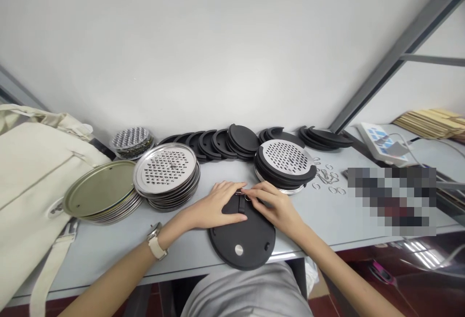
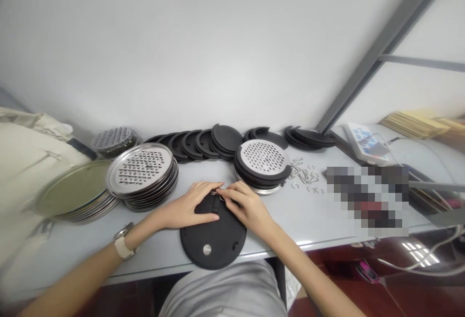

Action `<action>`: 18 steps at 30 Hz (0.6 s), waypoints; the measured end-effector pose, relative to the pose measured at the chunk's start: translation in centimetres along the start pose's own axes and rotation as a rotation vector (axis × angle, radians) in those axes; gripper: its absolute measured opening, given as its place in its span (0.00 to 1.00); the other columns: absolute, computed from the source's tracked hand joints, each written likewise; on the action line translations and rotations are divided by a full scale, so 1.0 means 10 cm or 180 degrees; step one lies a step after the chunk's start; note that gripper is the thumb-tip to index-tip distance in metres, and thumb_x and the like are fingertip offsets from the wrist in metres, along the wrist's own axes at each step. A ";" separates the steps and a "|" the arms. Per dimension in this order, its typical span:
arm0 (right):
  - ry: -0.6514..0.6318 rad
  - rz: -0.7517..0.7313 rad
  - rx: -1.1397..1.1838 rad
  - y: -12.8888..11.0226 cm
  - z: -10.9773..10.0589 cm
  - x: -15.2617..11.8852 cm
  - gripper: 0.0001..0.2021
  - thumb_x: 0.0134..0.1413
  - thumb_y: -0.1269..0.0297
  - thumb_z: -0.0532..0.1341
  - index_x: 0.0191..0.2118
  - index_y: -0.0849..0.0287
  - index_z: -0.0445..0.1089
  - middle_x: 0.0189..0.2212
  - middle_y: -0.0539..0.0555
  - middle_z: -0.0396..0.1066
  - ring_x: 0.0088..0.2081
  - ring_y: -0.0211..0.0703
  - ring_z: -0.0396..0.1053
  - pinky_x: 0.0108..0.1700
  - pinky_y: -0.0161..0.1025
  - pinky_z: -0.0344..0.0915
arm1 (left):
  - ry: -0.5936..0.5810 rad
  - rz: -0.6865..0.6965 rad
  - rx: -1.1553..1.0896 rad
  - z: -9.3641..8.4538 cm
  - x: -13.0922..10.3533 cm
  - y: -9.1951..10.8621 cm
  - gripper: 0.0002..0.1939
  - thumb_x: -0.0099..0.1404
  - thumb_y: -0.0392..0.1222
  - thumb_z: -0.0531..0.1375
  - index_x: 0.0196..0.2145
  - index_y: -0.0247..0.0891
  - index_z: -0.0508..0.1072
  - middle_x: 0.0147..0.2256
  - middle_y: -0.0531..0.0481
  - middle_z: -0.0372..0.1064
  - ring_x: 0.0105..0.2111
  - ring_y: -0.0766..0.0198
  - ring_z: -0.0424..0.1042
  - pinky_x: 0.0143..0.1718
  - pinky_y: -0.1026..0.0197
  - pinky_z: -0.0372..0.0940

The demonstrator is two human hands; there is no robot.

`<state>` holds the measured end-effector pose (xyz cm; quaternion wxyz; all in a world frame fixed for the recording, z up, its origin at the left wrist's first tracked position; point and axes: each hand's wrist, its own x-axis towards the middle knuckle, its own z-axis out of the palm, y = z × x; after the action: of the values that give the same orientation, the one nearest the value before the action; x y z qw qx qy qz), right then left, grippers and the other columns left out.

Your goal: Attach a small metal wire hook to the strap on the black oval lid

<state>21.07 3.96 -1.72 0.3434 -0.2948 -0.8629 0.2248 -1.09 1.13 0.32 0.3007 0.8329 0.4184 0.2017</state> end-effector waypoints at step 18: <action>-0.0269 -0.0150 -0.0099 0.03 0.00 0.02 0.19 0.64 0.67 0.51 0.58 0.49 0.63 0.34 0.54 0.64 0.36 0.43 0.63 0.41 0.43 0.67 | 0.0082 -0.0010 0.0087 0.01 -0.01 -0.02 0.35 0.61 0.54 0.59 0.61 0.43 0.52 0.57 0.42 0.56 0.57 0.52 0.56 0.56 0.45 0.57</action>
<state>21.03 4.31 -1.83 0.3072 -0.2699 -0.8867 0.2156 -1.16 1.13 0.10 0.2842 0.8336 0.4263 0.2063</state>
